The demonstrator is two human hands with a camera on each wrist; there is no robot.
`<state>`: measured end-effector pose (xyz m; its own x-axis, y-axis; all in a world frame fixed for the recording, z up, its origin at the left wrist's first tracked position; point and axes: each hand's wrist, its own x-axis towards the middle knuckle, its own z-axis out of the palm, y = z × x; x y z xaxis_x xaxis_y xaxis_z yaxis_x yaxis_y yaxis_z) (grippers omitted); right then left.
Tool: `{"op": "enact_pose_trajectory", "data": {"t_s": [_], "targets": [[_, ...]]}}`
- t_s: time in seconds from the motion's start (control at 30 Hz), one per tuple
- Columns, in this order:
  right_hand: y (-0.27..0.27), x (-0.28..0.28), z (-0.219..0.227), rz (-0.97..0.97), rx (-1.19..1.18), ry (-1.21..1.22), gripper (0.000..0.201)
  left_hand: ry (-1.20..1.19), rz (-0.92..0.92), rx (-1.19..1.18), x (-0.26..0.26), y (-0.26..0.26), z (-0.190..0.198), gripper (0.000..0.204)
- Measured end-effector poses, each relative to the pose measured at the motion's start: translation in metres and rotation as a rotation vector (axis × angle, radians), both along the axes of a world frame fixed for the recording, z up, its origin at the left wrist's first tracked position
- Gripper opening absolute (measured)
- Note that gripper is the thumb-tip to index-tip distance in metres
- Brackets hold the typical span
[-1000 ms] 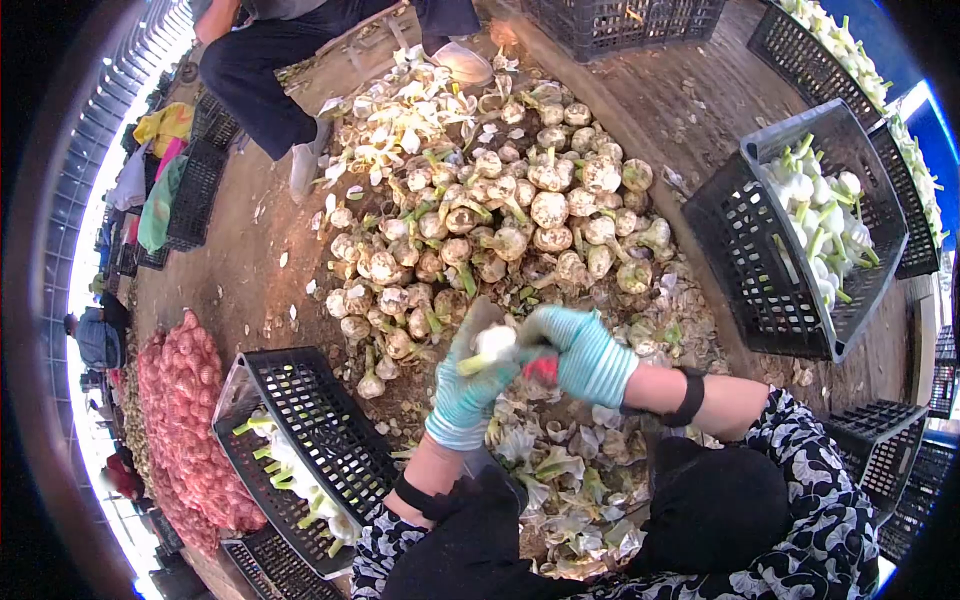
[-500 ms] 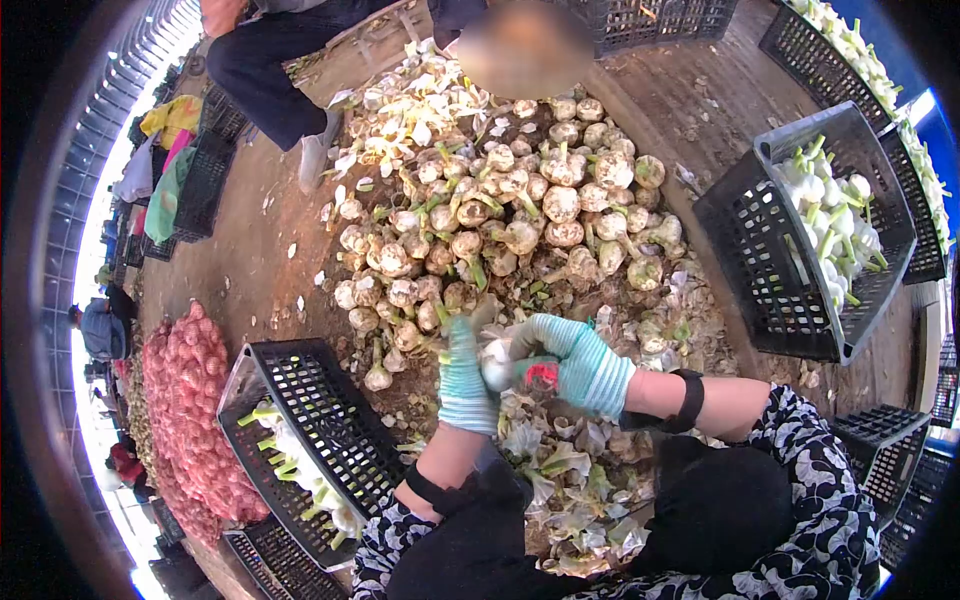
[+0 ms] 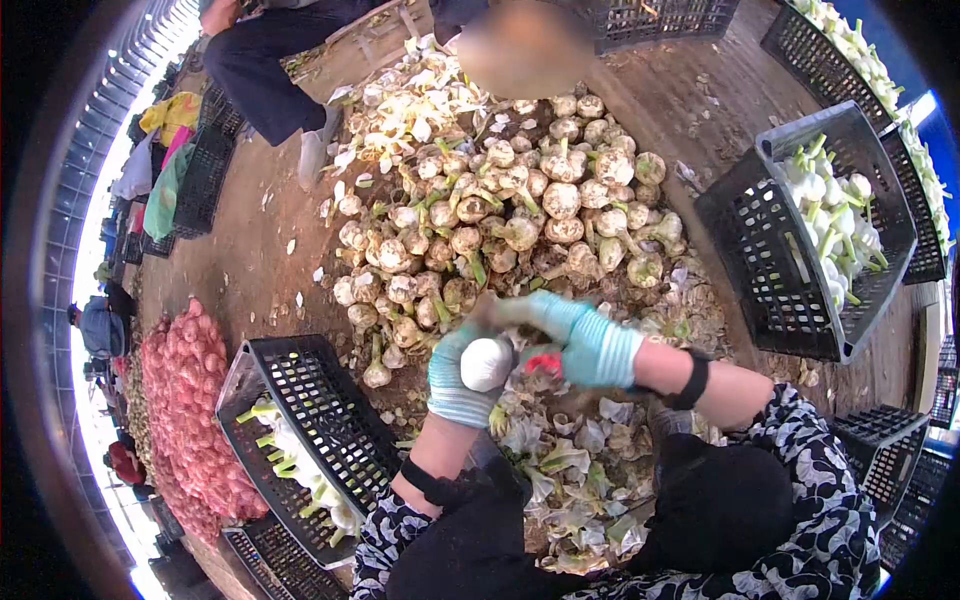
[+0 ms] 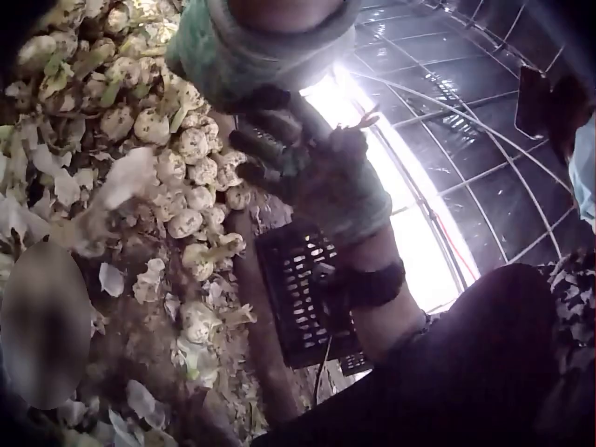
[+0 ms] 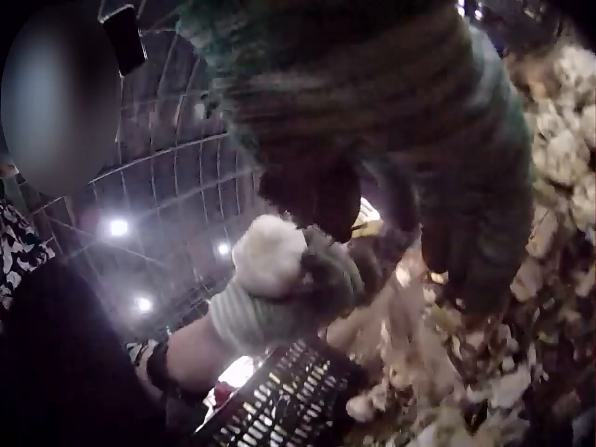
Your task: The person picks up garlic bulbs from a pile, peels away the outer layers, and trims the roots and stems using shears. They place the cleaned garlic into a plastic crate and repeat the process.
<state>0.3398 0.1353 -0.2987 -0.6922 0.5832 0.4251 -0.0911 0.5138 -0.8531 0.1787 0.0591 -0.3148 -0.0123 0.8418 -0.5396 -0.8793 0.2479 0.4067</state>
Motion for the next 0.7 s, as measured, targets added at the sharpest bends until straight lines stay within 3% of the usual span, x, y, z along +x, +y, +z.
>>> {"op": "enact_pose_trajectory", "data": {"t_s": [0.03,0.07,0.13,0.17,0.2,0.23,0.27,0.33,0.4,0.43,0.53,0.57,0.6,0.67,0.7], "targets": [[-0.006,0.000,-0.004,0.102,-0.127,-0.101,0.042,-0.045,-0.011,-0.031,0.002,0.006,0.008,0.046],[-0.011,0.000,-0.006,0.107,-0.316,-0.246,0.040,0.133,0.070,-0.108,0.001,0.004,0.021,0.048],[-0.001,0.012,-0.039,0.069,-0.437,-0.409,0.032,0.036,0.222,0.086,-0.026,-0.006,0.049,0.044],[0.011,0.020,-0.054,-0.073,-0.482,-0.432,0.029,0.247,0.405,0.104,-0.072,-0.025,0.031,0.036],[0.028,0.030,-0.063,-0.187,-0.470,-0.545,0.028,-0.245,0.195,0.542,-0.122,-0.034,0.027,0.027],[0.042,0.034,-0.064,-0.298,-0.392,-0.571,0.032,-0.230,0.331,0.743,-0.093,-0.036,0.088,0.023],[0.055,0.034,-0.057,-0.512,-0.504,-0.758,0.035,-0.321,0.229,0.927,-0.132,-0.063,0.074,0.028],[0.085,0.027,-0.059,-0.651,-0.243,-0.840,0.042,-0.337,0.269,1.000,-0.113,-0.058,0.080,0.048],[0.110,0.011,-0.058,-0.658,-0.082,-0.895,0.050,-0.274,0.613,0.646,-0.111,-0.059,0.056,0.064],[0.123,0.002,-0.065,-0.598,0.029,-0.953,0.051,-0.277,0.521,0.632,-0.112,-0.056,0.045,0.068],[0.138,-0.006,-0.080,-0.481,0.216,-1.077,0.056,-0.044,0.901,0.476,-0.135,-0.056,0.043,0.079],[0.139,-0.008,-0.084,-0.424,0.302,-1.142,0.059,0.151,1.002,0.356,-0.145,-0.056,0.050,0.080],[0.140,-0.007,-0.087,-0.432,0.238,-1.045,0.058,0.171,1.097,0.289,-0.153,-0.058,0.053,0.075],[0.138,-0.007,-0.090,-0.435,0.334,-1.093,0.056,0.195,1.198,0.181,-0.182,-0.080,0.037,0.066],[0.136,-0.002,-0.101,-0.418,0.365,-1.028,0.052,0.237,1.072,0.300,-0.194,-0.093,0.017,0.055]]}}
